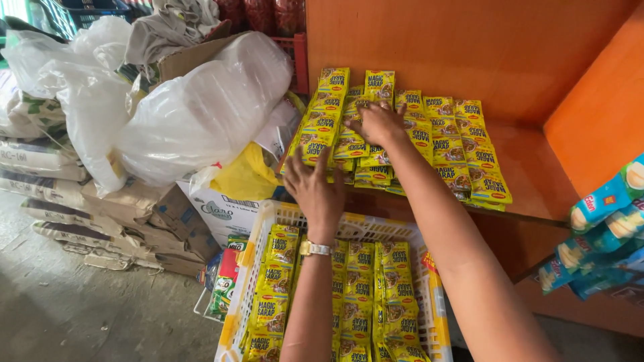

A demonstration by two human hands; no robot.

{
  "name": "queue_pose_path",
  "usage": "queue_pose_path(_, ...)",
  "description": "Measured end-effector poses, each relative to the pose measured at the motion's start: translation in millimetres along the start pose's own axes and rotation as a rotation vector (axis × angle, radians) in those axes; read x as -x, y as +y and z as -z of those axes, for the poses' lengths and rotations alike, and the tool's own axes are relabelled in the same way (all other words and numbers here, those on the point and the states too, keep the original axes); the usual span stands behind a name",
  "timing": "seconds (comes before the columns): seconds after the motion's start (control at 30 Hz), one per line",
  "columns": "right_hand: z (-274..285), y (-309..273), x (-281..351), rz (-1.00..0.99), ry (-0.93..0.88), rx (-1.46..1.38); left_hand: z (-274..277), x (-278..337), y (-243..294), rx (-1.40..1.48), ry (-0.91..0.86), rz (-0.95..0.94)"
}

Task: Arranging and counting seasoning packets from a plastic basket onto a shelf.

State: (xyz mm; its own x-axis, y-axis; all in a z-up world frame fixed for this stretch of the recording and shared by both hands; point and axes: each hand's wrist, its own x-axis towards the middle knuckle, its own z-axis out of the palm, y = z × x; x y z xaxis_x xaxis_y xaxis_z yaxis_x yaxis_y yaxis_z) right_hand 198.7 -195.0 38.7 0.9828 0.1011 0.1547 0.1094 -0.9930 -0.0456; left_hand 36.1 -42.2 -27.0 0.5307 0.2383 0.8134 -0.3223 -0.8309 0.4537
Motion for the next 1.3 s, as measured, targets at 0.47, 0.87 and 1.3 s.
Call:
queue_pose_path(0.47,-28.4,10.4,-2.1,0.189,0.333,-0.062,-25.1,6.7,-27.3,0.116,0.041,0.043)
queue_pose_path(0.87,-27.8,16.7,-4.0,0.054,0.082,-0.048,-13.7,1.7,-30.2,0.132,0.027,0.044)
queue_pose_path(1.3,-29.9,19.7,-7.4,0.039,-0.025,-0.058,-10.6,-0.3,-32.3,0.223,0.017,0.056)
